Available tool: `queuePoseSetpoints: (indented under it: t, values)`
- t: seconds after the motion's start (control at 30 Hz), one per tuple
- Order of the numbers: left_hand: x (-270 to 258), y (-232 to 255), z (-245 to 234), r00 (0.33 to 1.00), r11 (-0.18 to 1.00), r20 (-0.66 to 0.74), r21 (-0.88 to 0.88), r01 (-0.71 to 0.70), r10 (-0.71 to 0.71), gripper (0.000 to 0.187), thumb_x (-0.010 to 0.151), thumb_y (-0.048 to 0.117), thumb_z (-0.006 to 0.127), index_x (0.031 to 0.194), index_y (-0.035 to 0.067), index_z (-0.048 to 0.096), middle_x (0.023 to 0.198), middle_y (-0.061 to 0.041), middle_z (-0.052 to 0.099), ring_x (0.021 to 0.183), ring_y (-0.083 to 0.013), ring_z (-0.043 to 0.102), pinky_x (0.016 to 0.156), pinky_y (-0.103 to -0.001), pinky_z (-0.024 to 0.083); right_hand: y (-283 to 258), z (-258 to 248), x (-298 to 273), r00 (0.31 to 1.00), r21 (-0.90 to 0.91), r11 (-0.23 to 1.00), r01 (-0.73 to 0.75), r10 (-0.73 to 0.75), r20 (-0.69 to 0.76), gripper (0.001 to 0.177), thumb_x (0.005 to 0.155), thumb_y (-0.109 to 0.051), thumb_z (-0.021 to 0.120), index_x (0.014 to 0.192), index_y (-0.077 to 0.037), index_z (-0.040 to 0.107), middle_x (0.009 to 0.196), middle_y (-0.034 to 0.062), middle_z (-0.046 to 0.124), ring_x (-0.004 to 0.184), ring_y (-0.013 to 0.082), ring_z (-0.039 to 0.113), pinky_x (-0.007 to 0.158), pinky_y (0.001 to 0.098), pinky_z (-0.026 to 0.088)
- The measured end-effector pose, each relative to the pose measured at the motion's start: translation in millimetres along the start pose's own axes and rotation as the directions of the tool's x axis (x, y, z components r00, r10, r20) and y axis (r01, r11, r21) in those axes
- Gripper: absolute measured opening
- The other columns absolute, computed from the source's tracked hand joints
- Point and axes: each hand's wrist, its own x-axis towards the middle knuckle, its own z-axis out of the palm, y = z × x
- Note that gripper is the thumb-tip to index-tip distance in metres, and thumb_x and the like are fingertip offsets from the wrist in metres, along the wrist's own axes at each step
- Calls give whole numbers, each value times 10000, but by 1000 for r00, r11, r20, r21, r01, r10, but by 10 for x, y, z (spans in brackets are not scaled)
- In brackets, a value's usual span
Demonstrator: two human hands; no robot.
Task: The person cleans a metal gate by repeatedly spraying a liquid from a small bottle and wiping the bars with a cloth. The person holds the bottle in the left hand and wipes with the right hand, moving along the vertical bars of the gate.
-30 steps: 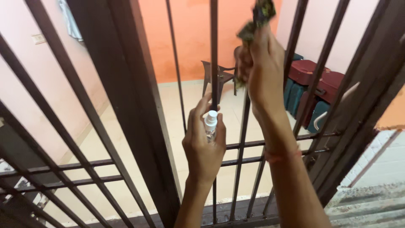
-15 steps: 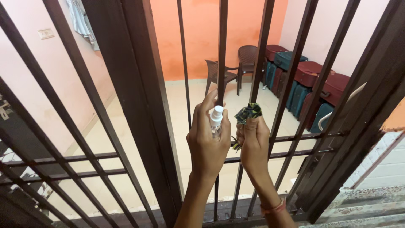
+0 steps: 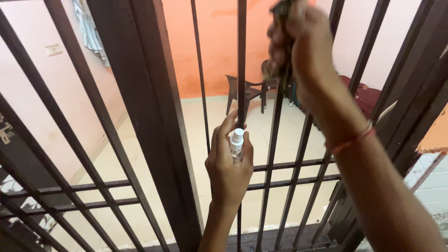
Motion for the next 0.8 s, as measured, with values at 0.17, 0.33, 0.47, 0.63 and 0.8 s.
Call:
queuePoseSetpoints:
  t: [0.17, 0.33, 0.47, 0.63, 0.8]
  values:
    - [8, -16, 30, 1000, 1000, 0, -2, 29, -29, 494, 943, -54, 677, 1411, 24, 539, 1204, -142, 704, 1139, -256, 740, 914, -361, 628, 50, -23, 70, 994, 26, 994, 110, -110, 26, 405, 1177, -459, 432, 941, -133, 471, 771, -15, 433, 605, 79, 400, 552, 269, 370]
    - [13, -1, 25, 998, 998, 13, -6, 69, -69, 492, 945, -44, 685, 1410, 32, 543, 1187, -144, 699, 1098, -250, 740, 882, -362, 615, 402, 63, -312, 986, -76, 988, 134, -140, -84, 481, 1120, -535, 375, 851, -143, 443, 655, -36, 384, 506, 63, 366, 453, 249, 316]
    - [10, 9, 21, 999, 999, -2, 8, 49, -49, 488, 938, -36, 693, 1398, 36, 547, 1221, -156, 694, 1100, -261, 735, 883, -362, 610, 648, 70, -898, 994, -81, 996, 21, -30, -106, 464, 1106, -528, 352, 936, -122, 497, 666, -47, 406, 514, 51, 373, 444, 239, 318]
    - [16, -19, 17, 998, 998, 13, -33, 55, -55, 468, 965, -34, 658, 1413, 29, 538, 1269, -151, 687, 1131, -267, 742, 908, -360, 615, 1000, 103, -1643, 976, -87, 984, -157, 141, -164, 485, 1099, -503, 345, 920, -84, 508, 704, -32, 468, 566, 52, 400, 480, 230, 336]
    - [-8, -37, 3, 997, 998, 25, -13, 68, -68, 462, 961, -32, 661, 1405, 28, 546, 1257, -150, 690, 1126, -269, 741, 897, -367, 613, 1208, 152, -1756, 954, -61, 983, -174, 153, -260, 460, 1113, -457, 383, 903, -59, 481, 720, -12, 468, 597, 56, 395, 501, 226, 332]
